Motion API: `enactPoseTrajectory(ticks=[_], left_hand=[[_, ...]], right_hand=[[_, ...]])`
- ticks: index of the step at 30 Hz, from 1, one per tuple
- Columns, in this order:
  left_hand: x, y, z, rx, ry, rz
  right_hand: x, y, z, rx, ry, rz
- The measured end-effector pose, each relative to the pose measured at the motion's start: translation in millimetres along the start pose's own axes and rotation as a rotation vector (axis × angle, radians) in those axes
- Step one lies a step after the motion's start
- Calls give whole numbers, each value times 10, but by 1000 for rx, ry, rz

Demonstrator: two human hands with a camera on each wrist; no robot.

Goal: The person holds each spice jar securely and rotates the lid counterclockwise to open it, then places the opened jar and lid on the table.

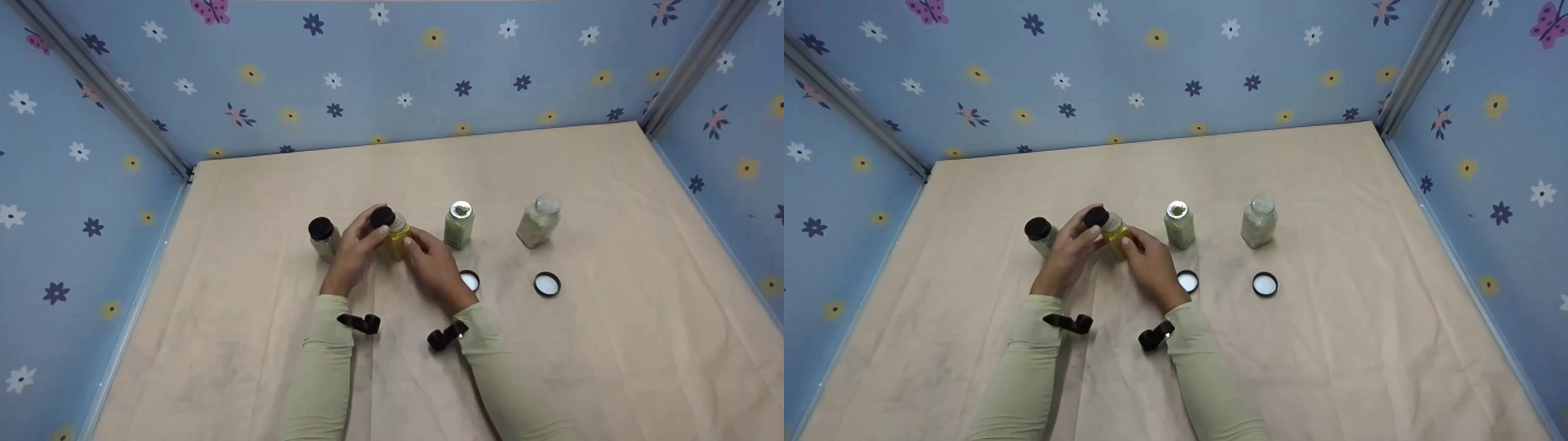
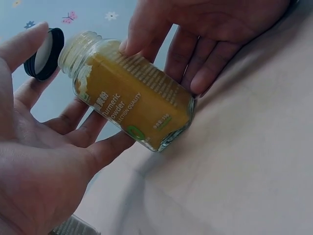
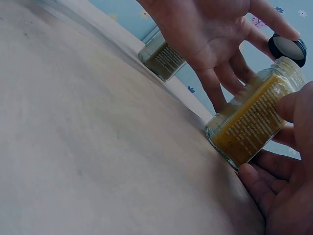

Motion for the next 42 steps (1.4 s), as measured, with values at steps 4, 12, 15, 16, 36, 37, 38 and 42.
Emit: enactPoseTrajectory(ticks=[4,12,15,16,36,37,38,42], left_hand=[[-23,-12,3,13,-12,-16],[-54,-62,25,115,-74,-87],[-74,-124,49,136,-108,-141],[-83,-146,58,132,-119,-156],[-186,-312,110,156,-147,-216],[-193,-327,107,168,-148,-219],[-204,-347,100,178,-148,-222],[-293,-472,42,210,-154,-213]], right_hand=[[-1,-2,3,-11,-1,-6],[3,-14,4,-30,-5,-29],[2,-11,-2,-23,-2,-32],[0,-10,-1,-21,-1,-36],[-4,-32,-1,-31,8,-66],[-4,-24,2,-30,6,-61],[-3,-20,5,-31,3,-56],[-7,-13,4,-26,2,-49]])
Point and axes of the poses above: each hand's wrist, its own x-axis towards the middle knuckle, its own z-axis out of the back of the hand, y = z × x, the point moved 9 cm from there along x, towards the middle knuckle, and after that the axes turned 9 degrees about -y, right-handed, at the moved point
